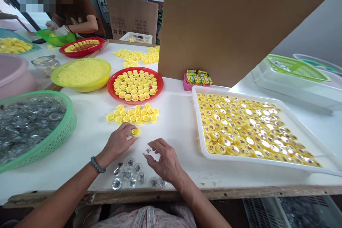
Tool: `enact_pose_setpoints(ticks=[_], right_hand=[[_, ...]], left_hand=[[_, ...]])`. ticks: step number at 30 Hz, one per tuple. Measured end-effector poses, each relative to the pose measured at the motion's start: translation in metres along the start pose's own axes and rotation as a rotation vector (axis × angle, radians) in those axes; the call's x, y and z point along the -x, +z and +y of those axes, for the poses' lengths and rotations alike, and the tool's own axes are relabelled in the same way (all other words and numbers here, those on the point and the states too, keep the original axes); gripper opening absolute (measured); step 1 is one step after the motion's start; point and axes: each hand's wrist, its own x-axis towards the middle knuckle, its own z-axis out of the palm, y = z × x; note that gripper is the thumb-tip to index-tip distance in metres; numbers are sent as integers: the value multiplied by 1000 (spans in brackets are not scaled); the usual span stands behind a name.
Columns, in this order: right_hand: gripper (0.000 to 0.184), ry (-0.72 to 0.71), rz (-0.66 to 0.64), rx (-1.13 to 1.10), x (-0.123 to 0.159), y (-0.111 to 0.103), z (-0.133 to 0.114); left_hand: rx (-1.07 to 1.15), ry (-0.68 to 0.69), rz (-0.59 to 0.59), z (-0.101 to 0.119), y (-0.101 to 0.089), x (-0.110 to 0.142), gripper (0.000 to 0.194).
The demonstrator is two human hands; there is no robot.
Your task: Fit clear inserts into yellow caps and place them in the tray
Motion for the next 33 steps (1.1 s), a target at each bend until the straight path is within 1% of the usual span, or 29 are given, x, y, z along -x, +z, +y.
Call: enact_pose_setpoints(ticks=[2, 3, 4, 7, 9, 13, 16, 18, 21, 24, 29, 33], right_hand=[[25, -14, 11, -21, -3, -3, -2], [26, -26, 19, -29, -5, -5, -3], [26, -43, 28, -34, -7, -6, -4], [27, -100, 62, -36, -11, -12, -9], [29, -128, 88, -30, -11, -14, -12], [28, -138, 117, -21, -10, -14, -13], [27, -121, 110, 0, -10, -12, -7], [26, -101, 72, 35, -12, -10, -1], [24, -63, -45, 113, -21, -8, 8], [21, -85, -159, 198, -36, -6, 13], [19, -157, -300, 340, -59, -1, 8], [14, -148, -346, 414, -65, 5, 4]], left_hand=[[-4, -24, 42, 0, 0, 1, 42], [-5, -21, 47, -1, 0, 1, 45], [2, -11, 38, -1, 1, 0, 44], [64, 12, -20, 1, 7, 1, 26], [124, 16, -30, 4, 13, 3, 20], [268, 13, -19, 12, 25, 9, 21], [395, -38, -31, 13, 30, 12, 22], [458, -82, -27, 11, 31, 13, 22], [530, -143, -4, 6, 33, 13, 21], [614, -185, 10, 1, 33, 13, 19], [673, -174, -4, -1, 29, 12, 10], [655, -174, -7, 0, 25, 10, 8]])
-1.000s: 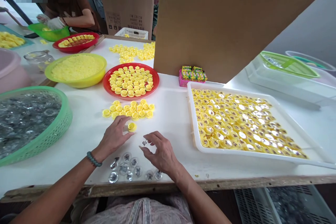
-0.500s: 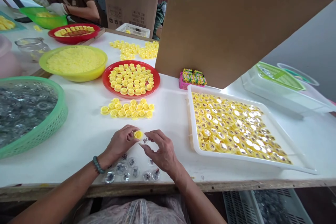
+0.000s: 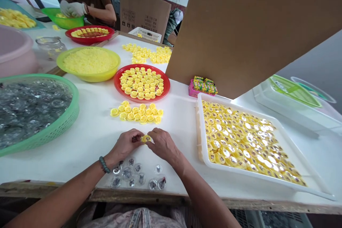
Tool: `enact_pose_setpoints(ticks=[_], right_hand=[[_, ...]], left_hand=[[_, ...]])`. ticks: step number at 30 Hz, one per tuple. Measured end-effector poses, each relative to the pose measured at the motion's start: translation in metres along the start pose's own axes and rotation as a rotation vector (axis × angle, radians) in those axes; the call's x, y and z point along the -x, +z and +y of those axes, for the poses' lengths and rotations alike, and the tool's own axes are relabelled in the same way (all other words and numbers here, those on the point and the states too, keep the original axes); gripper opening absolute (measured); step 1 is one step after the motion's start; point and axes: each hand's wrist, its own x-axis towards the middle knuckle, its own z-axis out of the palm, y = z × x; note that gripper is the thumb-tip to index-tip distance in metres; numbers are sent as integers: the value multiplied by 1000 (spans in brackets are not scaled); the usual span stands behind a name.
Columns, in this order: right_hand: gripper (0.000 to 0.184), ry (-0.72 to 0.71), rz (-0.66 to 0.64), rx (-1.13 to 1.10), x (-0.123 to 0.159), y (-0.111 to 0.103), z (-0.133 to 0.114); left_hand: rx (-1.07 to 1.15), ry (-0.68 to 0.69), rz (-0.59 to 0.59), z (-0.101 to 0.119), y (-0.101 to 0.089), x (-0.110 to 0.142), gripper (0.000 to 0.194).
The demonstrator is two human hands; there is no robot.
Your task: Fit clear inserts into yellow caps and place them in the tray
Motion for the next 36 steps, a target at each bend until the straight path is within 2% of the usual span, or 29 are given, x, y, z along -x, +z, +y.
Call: enact_pose_setpoints(ticks=[7, 15, 19, 22, 26, 30, 36], right_hand=[[12, 11, -10, -10, 0, 5, 1], [14, 22, -48, 115, -3, 9, 0], [15, 30, -105, 175, -8, 7, -4], [17, 10, -129, 180, -9, 8, -3], [16, -41, -13, 83, 2, 18, 1], [31, -32, 137, -57, 16, 30, 4], [32, 9, 127, -79, 17, 28, -1]], left_hand=[[-9, 34, -11, -2, 0, -2, 7], [-16, 47, -25, -4, -1, -2, 8], [-17, 26, -46, -4, -3, -3, 20], [20, -21, -62, -1, -6, -4, 20], [30, -56, -60, 2, -6, -5, 19], [-24, -78, -37, 3, -3, -6, 26], [-61, -53, -19, 3, -1, -5, 25]])
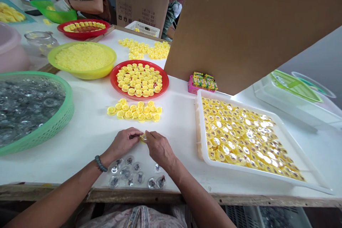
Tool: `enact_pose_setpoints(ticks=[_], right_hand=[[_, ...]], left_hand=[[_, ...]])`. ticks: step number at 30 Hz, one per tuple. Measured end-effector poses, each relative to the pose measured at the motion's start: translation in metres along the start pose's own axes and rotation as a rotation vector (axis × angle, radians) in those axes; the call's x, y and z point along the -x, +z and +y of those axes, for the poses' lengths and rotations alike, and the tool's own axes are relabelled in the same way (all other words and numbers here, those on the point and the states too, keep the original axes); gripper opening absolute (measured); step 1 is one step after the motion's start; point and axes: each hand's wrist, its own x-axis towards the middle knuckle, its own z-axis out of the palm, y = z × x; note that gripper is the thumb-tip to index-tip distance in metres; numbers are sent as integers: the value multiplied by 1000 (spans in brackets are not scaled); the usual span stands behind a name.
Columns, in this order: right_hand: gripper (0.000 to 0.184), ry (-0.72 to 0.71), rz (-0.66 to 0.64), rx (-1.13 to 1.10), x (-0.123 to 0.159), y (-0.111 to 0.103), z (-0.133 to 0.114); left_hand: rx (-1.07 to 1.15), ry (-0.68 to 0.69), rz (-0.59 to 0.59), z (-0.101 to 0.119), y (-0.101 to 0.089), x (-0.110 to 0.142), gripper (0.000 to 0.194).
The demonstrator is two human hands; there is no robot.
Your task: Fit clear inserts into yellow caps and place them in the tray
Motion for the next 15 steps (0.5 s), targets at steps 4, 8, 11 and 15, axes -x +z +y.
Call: enact_pose_setpoints(ticks=[4, 8, 11, 15], right_hand=[[35, 8, -19, 38, -1, 0, 0], [30, 19, -30, 6, -3, 0, 5], [23, -1, -77, 10, -6, -3, 8], [22, -39, -113, 33, -8, -7, 6]], left_hand=[[10, 11, -9, 1, -1, 1, 24], [37, 29, -23, -1, -1, 1, 24], [46, 33, -25, -3, -1, 1, 23], [46, 41, -24, -5, 0, 1, 22]])
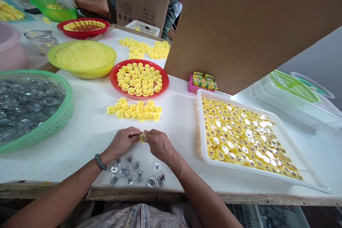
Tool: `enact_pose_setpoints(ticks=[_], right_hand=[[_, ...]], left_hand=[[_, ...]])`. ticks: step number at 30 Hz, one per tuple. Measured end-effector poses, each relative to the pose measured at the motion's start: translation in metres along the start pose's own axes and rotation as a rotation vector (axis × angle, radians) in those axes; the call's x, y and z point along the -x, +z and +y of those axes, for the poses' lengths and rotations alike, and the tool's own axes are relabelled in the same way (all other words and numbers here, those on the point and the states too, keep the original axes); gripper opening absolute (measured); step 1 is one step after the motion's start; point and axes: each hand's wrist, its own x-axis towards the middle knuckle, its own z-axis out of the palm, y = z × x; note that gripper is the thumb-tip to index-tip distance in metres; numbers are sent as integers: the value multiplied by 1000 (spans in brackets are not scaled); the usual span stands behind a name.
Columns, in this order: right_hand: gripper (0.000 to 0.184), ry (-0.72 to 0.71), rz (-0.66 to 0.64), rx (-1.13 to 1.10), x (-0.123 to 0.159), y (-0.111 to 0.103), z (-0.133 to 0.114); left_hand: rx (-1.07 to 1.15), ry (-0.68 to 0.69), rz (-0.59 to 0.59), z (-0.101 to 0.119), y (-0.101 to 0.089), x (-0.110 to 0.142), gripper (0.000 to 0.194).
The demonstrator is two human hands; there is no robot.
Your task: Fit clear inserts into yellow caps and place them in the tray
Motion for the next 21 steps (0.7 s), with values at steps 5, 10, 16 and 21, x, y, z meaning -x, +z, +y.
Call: enact_pose_setpoints(ticks=[5, 10, 16, 21], right_hand=[[26, 45, 77, 23, 4, 6, -7], [16, 107, 135, 18, 6, 8, -14], [21, 146, 190, -40, 8, 6, -13], [23, 145, 187, -160, 10, 11, -5]], left_hand=[[-43, 34, 11, -2, 1, 0, 26], [-53, 46, -1, -1, 1, -1, 24], [-42, 40, 7, -2, 1, -1, 21], [-48, 44, 2, -7, 3, -2, 26]])
